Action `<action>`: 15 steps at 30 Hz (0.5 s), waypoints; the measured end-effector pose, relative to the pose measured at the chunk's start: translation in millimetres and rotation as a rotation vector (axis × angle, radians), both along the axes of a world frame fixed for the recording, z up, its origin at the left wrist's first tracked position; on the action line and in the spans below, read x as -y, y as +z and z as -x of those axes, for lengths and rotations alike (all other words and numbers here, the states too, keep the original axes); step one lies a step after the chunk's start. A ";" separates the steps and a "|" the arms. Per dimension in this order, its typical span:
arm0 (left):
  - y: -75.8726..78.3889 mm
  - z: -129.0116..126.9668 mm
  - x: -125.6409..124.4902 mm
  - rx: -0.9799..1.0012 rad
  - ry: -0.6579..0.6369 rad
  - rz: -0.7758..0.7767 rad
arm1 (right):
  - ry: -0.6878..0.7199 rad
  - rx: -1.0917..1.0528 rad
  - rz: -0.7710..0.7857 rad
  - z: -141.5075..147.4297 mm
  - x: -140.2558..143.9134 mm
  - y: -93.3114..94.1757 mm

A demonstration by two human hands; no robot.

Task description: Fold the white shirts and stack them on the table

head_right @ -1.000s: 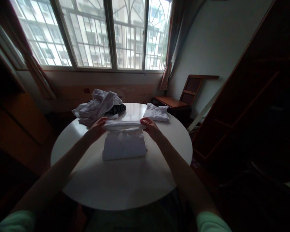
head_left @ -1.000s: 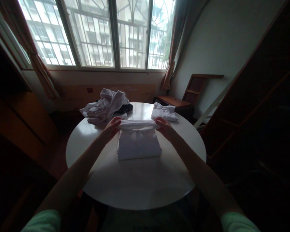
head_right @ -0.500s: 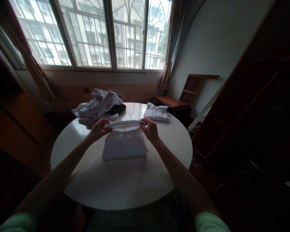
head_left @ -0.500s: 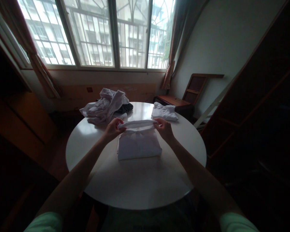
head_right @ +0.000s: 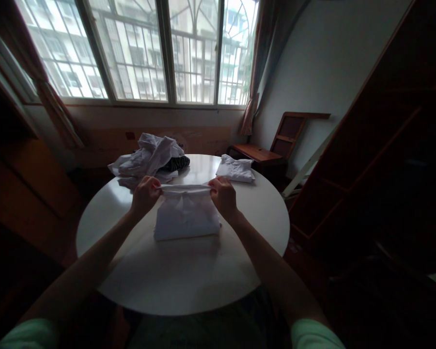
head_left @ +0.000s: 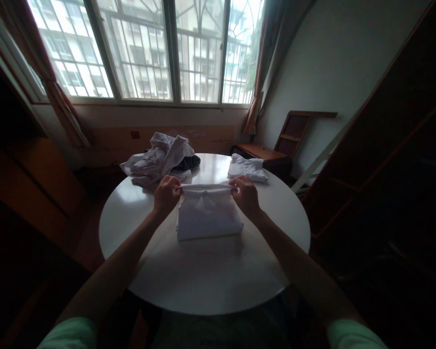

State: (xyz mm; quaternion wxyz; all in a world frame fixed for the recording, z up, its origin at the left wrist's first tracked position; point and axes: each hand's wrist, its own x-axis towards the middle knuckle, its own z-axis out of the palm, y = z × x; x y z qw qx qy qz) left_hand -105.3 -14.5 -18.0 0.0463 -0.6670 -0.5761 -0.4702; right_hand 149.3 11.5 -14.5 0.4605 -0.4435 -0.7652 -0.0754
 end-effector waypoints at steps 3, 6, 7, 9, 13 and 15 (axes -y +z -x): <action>3.7 -4.5 2.8 -0.021 -0.043 -0.030 | -0.007 -0.004 -0.001 0.2 0.8 2.5; 5.2 -6.6 3.7 0.030 -0.098 -0.037 | -0.022 -0.014 0.010 -0.2 2.8 5.5; 5.3 -6.4 3.3 0.060 -0.109 -0.017 | -0.030 -0.014 0.021 -0.3 3.3 6.3; 4.8 -4.7 1.1 0.124 -0.131 0.047 | -0.042 -0.030 0.065 -0.6 2.8 6.8; 0.9 3.9 -8.7 0.296 -0.276 0.167 | 0.086 -0.179 0.217 -6.9 -8.7 2.3; -2.2 9.3 -14.1 0.398 -0.417 0.234 | 0.274 -0.269 0.320 -14.5 -17.3 0.1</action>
